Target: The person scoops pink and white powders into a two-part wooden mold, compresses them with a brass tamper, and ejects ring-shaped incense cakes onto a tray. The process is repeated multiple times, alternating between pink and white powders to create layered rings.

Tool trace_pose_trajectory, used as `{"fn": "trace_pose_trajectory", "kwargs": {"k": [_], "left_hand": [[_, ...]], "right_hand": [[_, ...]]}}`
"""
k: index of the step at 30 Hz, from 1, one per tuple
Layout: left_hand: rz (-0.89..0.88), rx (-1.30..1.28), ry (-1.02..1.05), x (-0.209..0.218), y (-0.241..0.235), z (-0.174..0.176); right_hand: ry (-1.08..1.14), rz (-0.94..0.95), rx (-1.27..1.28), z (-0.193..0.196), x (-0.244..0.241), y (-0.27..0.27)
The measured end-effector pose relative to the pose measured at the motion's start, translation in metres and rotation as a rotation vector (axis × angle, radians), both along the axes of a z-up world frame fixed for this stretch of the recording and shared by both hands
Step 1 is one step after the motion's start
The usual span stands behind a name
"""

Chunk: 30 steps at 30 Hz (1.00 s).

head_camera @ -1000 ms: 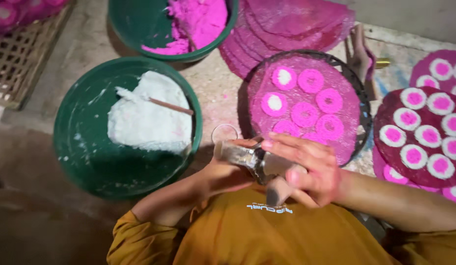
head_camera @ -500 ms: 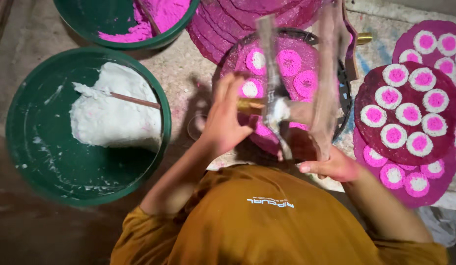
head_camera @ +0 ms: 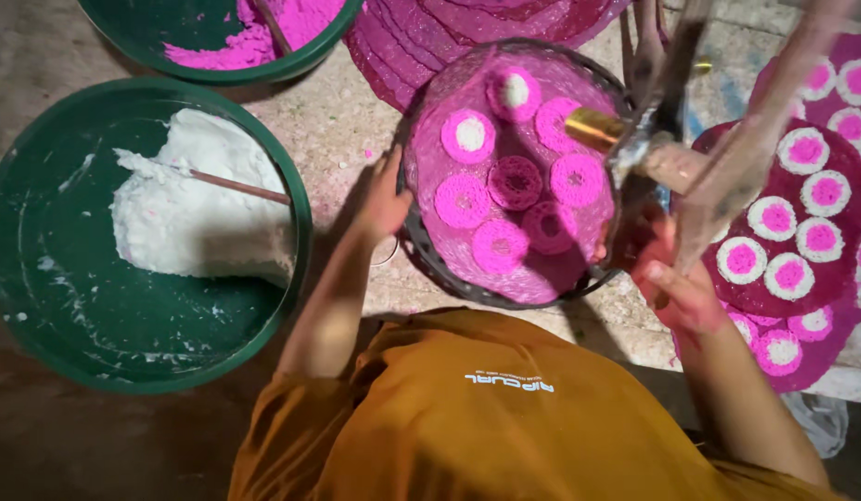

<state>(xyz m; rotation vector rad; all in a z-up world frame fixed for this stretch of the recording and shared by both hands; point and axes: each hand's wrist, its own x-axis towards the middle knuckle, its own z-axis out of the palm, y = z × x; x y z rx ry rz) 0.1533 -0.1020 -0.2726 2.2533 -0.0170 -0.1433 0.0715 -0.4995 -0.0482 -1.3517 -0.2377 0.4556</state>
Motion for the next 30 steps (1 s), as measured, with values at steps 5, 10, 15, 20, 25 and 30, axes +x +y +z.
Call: {"fn": "trace_pose_trajectory", "kwargs": {"k": [5, 10, 15, 20, 25, 30], "left_hand": [[0.06, 0.068, -0.241, 0.043, -0.011, 0.065], [-0.558, -2.037, 0.209, 0.047, -0.048, 0.14], [-0.639, -2.091, 0.093, 0.053, -0.055, 0.174], [-0.563, -2.101, 0.001, 0.087, -0.065, 0.149], [-0.465, -2.311, -0.017, 0.111, -0.075, 0.114], [-0.578, -2.408, 0.006, 0.121, -0.065, 0.094]], "right_hand": [[0.127, 0.245, 0.004, -0.016, 0.029, 0.006], [0.51, 0.5, -0.047, -0.041, 0.033, 0.024], [0.634, 0.627, -0.273, -0.029, 0.067, 0.016], [0.541, 0.609, -0.681, -0.008, 0.116, -0.005], [0.364, 0.522, -0.774, -0.01, 0.125, 0.014], [0.311, 0.443, -0.775, -0.017, 0.11, 0.051]]}}
